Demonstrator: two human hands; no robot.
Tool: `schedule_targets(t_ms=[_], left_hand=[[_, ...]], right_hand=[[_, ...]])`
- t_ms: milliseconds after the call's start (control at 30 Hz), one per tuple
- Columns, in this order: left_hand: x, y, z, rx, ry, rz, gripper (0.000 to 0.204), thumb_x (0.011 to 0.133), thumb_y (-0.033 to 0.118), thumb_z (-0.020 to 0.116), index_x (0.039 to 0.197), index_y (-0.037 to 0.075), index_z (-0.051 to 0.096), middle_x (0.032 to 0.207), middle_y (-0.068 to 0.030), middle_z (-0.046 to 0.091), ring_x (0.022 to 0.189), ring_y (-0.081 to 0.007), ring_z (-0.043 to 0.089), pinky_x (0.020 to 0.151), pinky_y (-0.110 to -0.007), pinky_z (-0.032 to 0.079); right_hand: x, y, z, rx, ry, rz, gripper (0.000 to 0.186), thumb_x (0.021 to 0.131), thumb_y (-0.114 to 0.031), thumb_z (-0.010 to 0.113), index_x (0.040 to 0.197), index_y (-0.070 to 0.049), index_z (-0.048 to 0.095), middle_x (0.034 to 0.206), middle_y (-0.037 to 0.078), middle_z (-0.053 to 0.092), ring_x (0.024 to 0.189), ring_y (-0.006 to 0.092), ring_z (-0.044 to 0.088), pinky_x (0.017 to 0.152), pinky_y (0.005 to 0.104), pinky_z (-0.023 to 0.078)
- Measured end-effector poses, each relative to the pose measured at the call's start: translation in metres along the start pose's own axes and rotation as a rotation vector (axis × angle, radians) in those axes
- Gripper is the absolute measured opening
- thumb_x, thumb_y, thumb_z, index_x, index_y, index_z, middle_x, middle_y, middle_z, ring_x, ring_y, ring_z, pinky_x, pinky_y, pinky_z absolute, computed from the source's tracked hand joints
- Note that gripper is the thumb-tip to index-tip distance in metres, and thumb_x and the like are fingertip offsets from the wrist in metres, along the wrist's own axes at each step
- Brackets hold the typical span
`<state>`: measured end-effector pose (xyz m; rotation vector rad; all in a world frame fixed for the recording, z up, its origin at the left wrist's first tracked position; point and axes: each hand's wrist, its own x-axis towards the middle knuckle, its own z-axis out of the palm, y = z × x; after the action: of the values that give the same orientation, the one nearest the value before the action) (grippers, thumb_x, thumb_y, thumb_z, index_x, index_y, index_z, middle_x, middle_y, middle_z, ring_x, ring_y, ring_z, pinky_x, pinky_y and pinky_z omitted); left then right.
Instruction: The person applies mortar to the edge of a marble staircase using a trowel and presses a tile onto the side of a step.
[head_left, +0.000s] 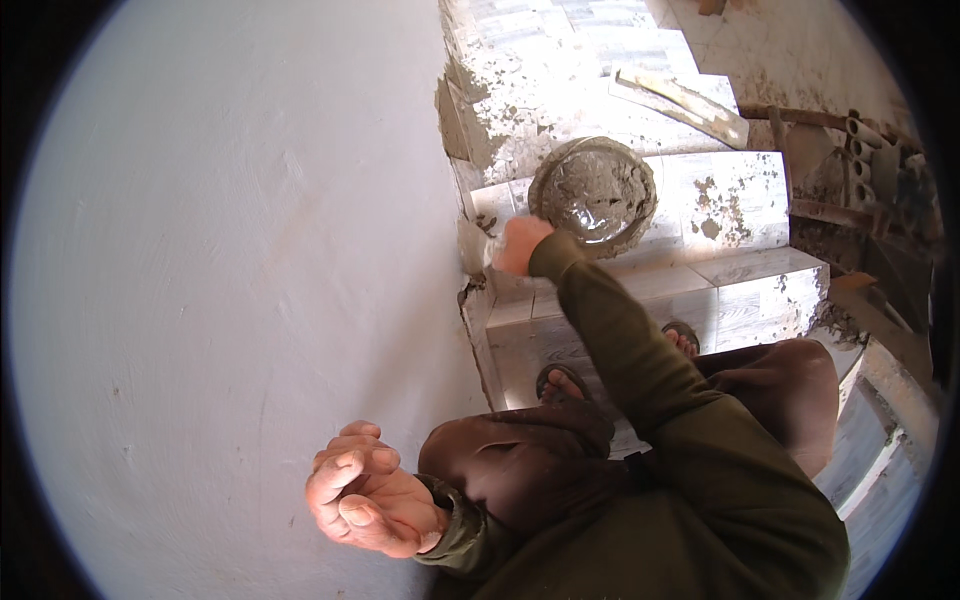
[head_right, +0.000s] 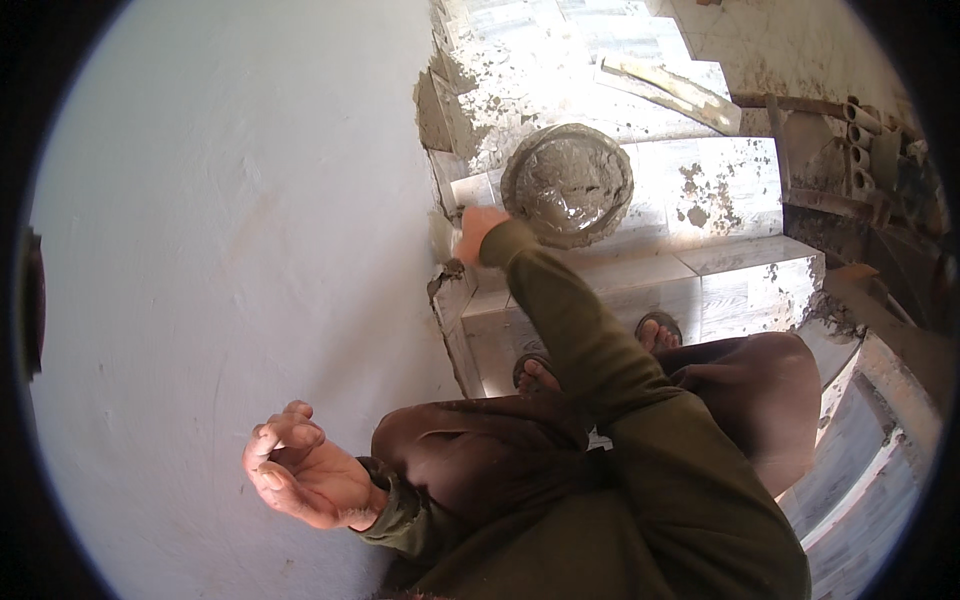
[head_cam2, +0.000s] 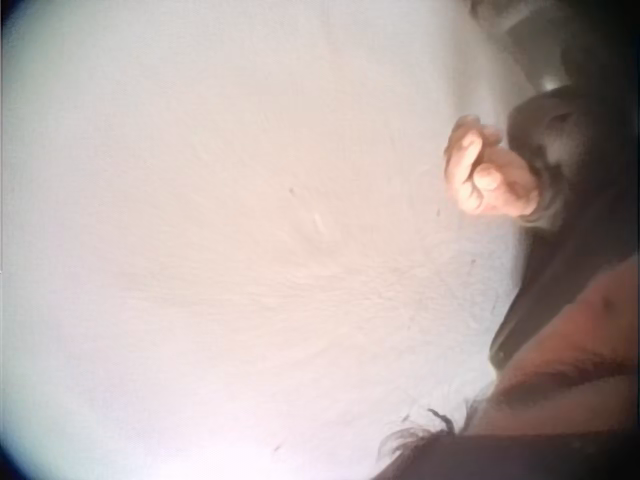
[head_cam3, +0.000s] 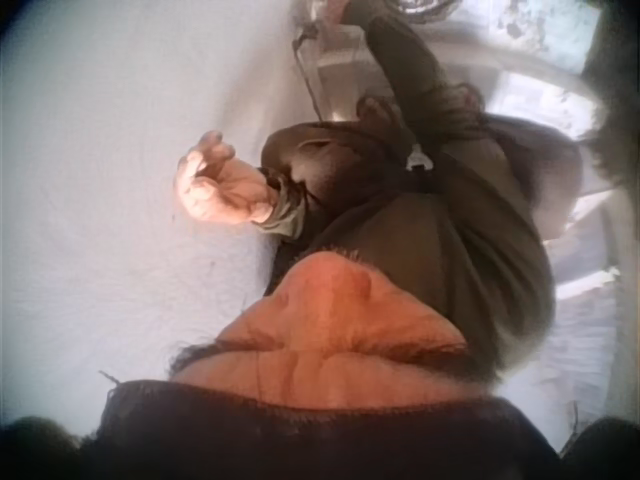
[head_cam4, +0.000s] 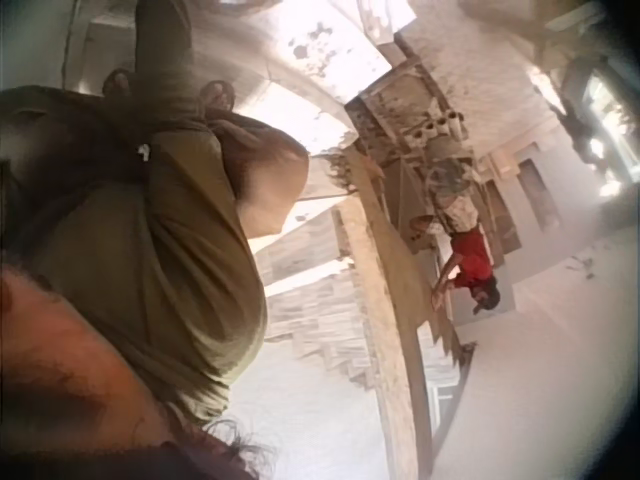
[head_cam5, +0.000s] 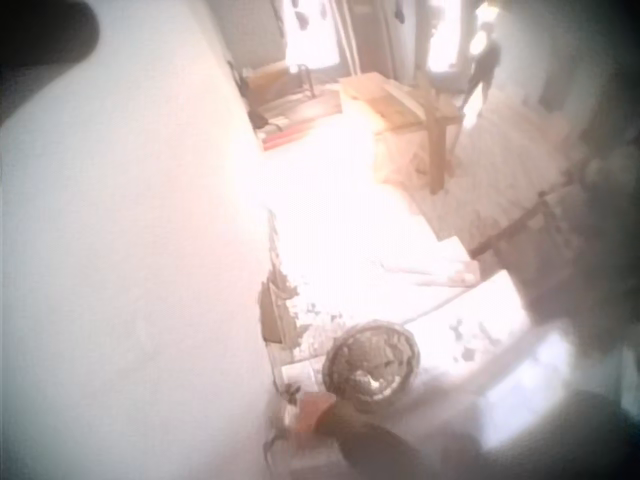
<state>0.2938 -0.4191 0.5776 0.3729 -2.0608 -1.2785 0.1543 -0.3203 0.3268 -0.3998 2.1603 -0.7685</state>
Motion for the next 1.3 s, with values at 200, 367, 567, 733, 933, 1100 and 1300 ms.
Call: schedule_targets(t_ms=[200, 367, 567, 733, 933, 1100, 1300], left_hand=[[0.001, 0.005, 0.008, -0.072, -0.028, 0.043, 0.036, 0.091, 0.029, 0.039, 0.099, -0.002, 0.055, 0.061, -0.0076, 0.048, 0.059, -0.0145, 0.04, 0.063, -0.035, 0.039], [-0.002, 0.009, 0.0, -0.031, -0.063, 0.068, 0.037, 0.092, 0.028, 0.035, 0.097, -0.003, 0.055, 0.061, -0.0069, 0.047, 0.061, -0.0154, 0.04, 0.065, -0.036, 0.04], [-0.005, 0.013, -0.007, -0.023, -0.067, 0.059, 0.036, 0.092, 0.026, 0.034, 0.098, -0.002, 0.055, 0.063, -0.0069, 0.048, 0.063, -0.0155, 0.041, 0.068, -0.037, 0.04], [-0.008, 0.015, -0.011, 0.008, -0.049, 0.029, 0.035, 0.092, 0.025, 0.035, 0.098, -0.002, 0.056, 0.064, -0.0066, 0.048, 0.063, -0.0149, 0.041, 0.07, -0.037, 0.041], [-0.007, 0.019, -0.012, 0.028, -0.055, 0.006, 0.033, 0.091, 0.024, 0.036, 0.098, -0.002, 0.055, 0.063, -0.0066, 0.047, 0.063, -0.0145, 0.042, 0.072, -0.038, 0.041], [-0.009, 0.013, -0.015, 0.057, -0.02, 0.011, 0.033, 0.091, 0.025, 0.037, 0.099, -0.002, 0.055, 0.064, -0.0067, 0.047, 0.063, -0.0148, 0.042, 0.072, -0.038, 0.041], [-0.007, 0.013, -0.013, 0.077, -0.031, 0.014, 0.032, 0.091, 0.024, 0.038, 0.1, -0.002, 0.055, 0.065, -0.0073, 0.048, 0.062, -0.0147, 0.043, 0.073, -0.038, 0.042]], right_hand=[[0.056, 0.021, -0.132, -0.265, -0.39, -0.207, 0.022, 0.071, -0.023, 0.055, 0.073, -0.002, 0.062, 0.062, 0.009, 0.062, 0.056, 0.0186, 0.059, 0.054, 0.031, 0.047], [0.021, 0.041, -0.208, -0.742, -0.262, 0.017, 0.04, 0.077, -0.034, 0.049, 0.085, 0.002, 0.063, 0.075, 0.02, 0.063, 0.069, 0.0309, 0.062, 0.066, 0.0397, 0.05], [-0.04, 0.102, -0.177, -1.142, -0.059, 0.003, 0.031, 0.083, -0.028, 0.049, 0.101, -0.003, 0.055, 0.069, 0.009, 0.055, 0.054, 0.0148, 0.053, 0.046, 0.0312, 0.045], [-0.026, 0.158, -0.118, -1.231, 0.182, -0.052, 0.022, 0.079, -0.017, 0.052, 0.095, -0.003, 0.059, 0.082, 0.014, 0.062, 0.076, 0.024, 0.063, 0.059, 0.0338, 0.05], [-0.007, 0.172, -0.106, -0.973, 0.12, 0.039, 0.016, 0.076, -0.017, 0.055, 0.08, -0.004, 0.065, 0.082, 0.016, 0.064, 0.076, 0.0278, 0.064, 0.063, 0.0353, 0.052], [-0.01, 0.182, -0.091, -0.694, 0.055, 0.119, 0.023, 0.073, -0.025, 0.058, 0.077, -0.003, 0.063, 0.077, 0.02, 0.063, 0.074, 0.0354, 0.062, 0.067, 0.0422, 0.051], [-0.013, 0.194, -0.089, -0.486, 0.074, 0.238, 0.033, 0.071, -0.031, 0.06, 0.083, 0.0, 0.065, 0.083, 0.023, 0.062, 0.08, 0.0376, 0.061, 0.074, 0.0401, 0.05]])
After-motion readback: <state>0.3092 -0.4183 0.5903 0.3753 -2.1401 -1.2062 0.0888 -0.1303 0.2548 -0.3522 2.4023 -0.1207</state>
